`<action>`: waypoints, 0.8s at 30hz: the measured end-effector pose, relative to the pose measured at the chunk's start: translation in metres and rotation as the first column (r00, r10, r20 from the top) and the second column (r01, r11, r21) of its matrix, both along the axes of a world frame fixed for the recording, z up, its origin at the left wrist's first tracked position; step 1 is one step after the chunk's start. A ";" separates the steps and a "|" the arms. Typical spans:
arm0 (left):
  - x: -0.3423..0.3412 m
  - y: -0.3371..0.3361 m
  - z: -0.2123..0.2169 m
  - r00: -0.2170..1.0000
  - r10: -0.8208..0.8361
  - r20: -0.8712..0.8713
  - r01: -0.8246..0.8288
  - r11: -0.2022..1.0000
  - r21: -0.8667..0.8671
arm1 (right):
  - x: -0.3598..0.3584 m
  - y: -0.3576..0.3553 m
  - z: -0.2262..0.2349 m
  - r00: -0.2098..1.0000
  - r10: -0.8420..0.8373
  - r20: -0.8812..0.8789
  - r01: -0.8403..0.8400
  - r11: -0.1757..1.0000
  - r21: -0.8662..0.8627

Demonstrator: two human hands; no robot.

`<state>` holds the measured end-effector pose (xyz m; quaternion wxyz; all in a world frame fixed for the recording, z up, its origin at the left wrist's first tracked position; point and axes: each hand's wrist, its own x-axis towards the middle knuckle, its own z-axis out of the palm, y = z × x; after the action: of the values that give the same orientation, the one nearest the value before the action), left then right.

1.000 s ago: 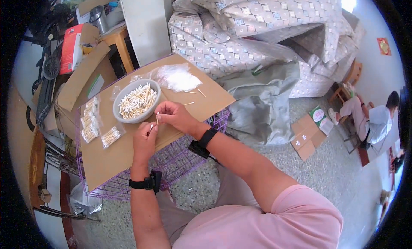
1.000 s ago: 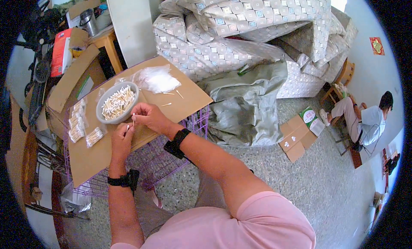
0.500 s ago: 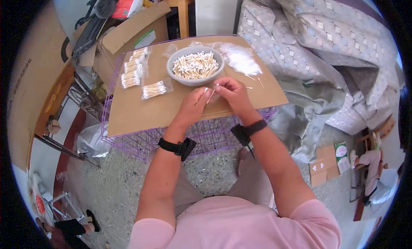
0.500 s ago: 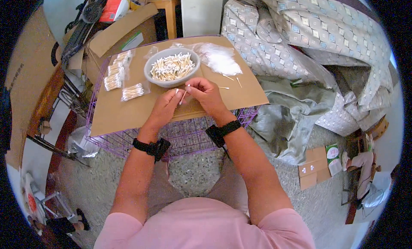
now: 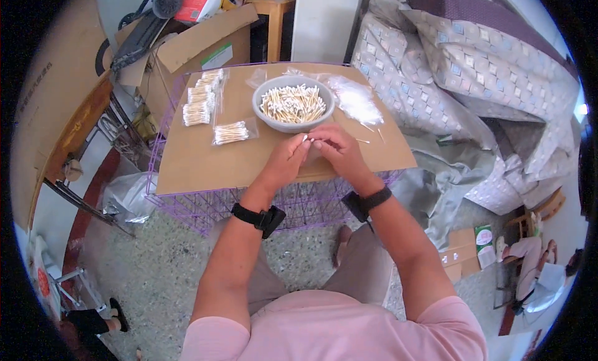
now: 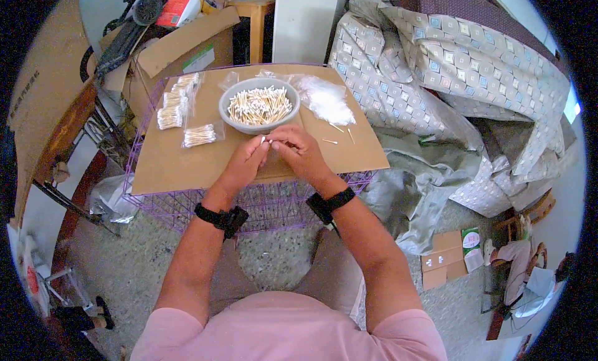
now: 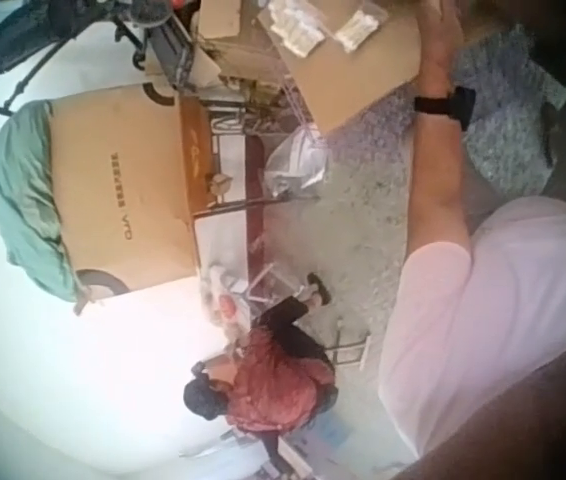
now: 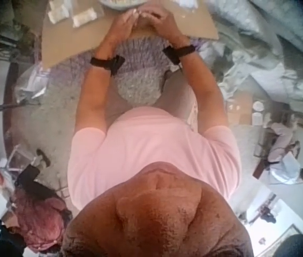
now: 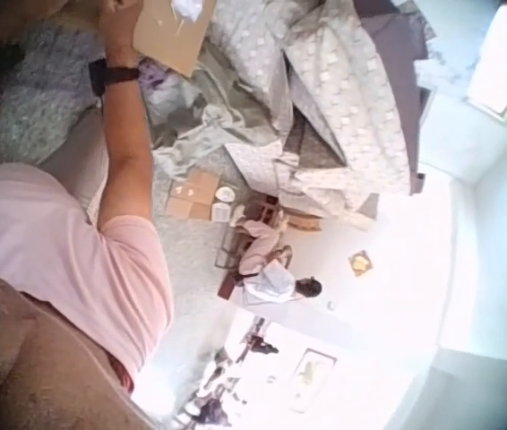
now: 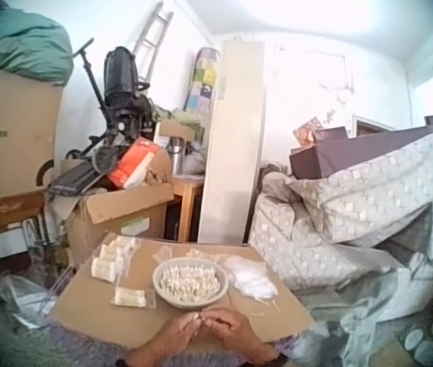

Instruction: Gathering cotton swabs from a bowl and placing them into small plastic bags.

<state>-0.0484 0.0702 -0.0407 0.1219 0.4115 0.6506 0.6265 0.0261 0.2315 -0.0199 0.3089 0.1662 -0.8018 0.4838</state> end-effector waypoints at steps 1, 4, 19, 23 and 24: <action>0.002 -0.001 0.001 1.000 0.002 -0.001 -0.002 1.000 0.007 | 0.004 -0.004 0.009 0.998 -0.009 0.063 0.009 1.000 -0.002; 0.006 -0.001 0.004 0.999 0.009 0.038 -0.012 0.998 0.062 | 0.004 0.003 0.039 0.993 -0.056 0.100 0.045 0.993 0.113; 0.005 -0.007 0.009 0.999 0.003 0.047 -0.006 0.997 0.072 | -0.112 0.006 0.076 0.964 -0.211 0.161 -0.058 0.424 0.904; 0.008 -0.003 0.015 0.979 -0.076 0.189 0.063 0.995 0.071 | -0.131 0.023 0.062 0.933 -0.273 0.236 -0.094 0.448 0.889; 0.008 -0.004 0.014 0.971 -0.092 0.220 0.074 0.993 0.087 | -0.132 0.021 0.062 0.933 -0.271 0.237 -0.094 0.452 0.887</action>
<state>-0.0404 0.0660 -0.0268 0.2044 0.3695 0.5900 0.6882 -0.1058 0.2528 0.0421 0.0562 0.1722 -0.9835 -0.0015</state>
